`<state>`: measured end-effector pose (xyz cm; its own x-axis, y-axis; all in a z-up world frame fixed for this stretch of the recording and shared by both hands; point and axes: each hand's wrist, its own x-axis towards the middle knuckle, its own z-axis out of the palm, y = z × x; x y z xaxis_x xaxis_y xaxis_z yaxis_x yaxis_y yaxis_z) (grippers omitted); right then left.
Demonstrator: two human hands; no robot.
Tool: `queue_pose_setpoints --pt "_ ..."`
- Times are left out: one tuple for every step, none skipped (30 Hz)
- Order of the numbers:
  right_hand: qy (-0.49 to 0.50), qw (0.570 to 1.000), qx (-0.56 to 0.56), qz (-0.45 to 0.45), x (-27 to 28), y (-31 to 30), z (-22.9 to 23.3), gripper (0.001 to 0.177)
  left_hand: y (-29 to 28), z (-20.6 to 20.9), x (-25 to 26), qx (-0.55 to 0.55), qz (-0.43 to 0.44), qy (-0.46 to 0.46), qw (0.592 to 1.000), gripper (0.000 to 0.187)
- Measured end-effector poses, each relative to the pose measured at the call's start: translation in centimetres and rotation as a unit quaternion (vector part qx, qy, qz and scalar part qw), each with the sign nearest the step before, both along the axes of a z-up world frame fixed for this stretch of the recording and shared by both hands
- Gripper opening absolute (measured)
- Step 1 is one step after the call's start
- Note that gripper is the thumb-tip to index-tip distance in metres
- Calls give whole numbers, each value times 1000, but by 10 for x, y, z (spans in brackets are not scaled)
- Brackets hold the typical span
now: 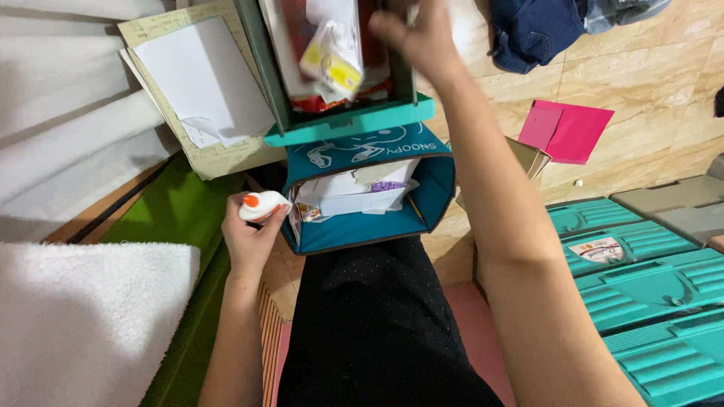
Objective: The person places a light stick on a basket, then opens a drawer and removes a drawer unit. Sitting on the floor, they sort through notebooks, papers, and a box of stationery, placing items into the drawer unit and closing it.
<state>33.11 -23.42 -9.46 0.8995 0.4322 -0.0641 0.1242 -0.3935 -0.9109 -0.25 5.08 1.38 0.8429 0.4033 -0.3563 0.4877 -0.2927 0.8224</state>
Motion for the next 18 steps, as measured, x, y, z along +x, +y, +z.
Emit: queue_pose_setpoints --pt "178 979 95 31 -26 -1 1 33 -3 2 -1 3 -8 -3 1000 43" --pt "255 955 100 118 -52 -5 5 45 -5 3 -1 5 -15 -8 1000 42" --pt "327 917 106 204 -83 -11 8 66 -7 4 0 8 -23 -13 1000 40" --pt "332 878 -213 272 -120 -14 7 41 -8 5 -1 -7 -22 -6 1000 39" --pt "394 837 -133 356 -151 -18 -1 32 -10 5 -2 -22 -21 0 1000 39" --pt "448 791 -249 336 -183 -19 -16 33 -12 5 -1 -38 -21 7 999 39" --pt "304 812 -345 359 -215 -21 -36 29 -14 3 0 -36 -24 13 999 39" --pt "232 811 -430 322 -247 -28 -56 24 -16 2 0 -33 -27 20 999 39" --pt "157 799 -509 280 -274 -37 -76 21 -19 1 0 -31 -31 26 999 39" --pt "128 806 -515 260 -292 -45 -96 22 -20 -1 0 -29 -37 29 998 39" --pt "99 813 -521 240 -306 -53 -110 24 -22 -2 0 -27 -43 31 998 38" --pt "70 818 -527 218 -314 -56 -114 28 -23 -3 -1 -25 -50 33 998 38" --pt "90 820 -526 206 -320 -58 -115 29 -24 -3 -2 -31 -50 42 997 38" --pt "108 821 -526 193 -321 -59 -114 30 -25 -4 -2 -36 -48 48 997 39" --pt "125 822 -526 180 -320 -60 -110 32 -25 -4 -2 -41 -47 54 997 39" --pt "122 840 -496 183 -317 -60 -104 26 -26 -4 -2 -32 -52 56 997 39" --pt "119 857 -467 185 -313 -58 -96 21 -25 -3 -3 -23 -58 58 996 40" --pt "115 872 -436 189 -305 -53 -84 15 -24 -4 -3 -13 -63 60 996 40"
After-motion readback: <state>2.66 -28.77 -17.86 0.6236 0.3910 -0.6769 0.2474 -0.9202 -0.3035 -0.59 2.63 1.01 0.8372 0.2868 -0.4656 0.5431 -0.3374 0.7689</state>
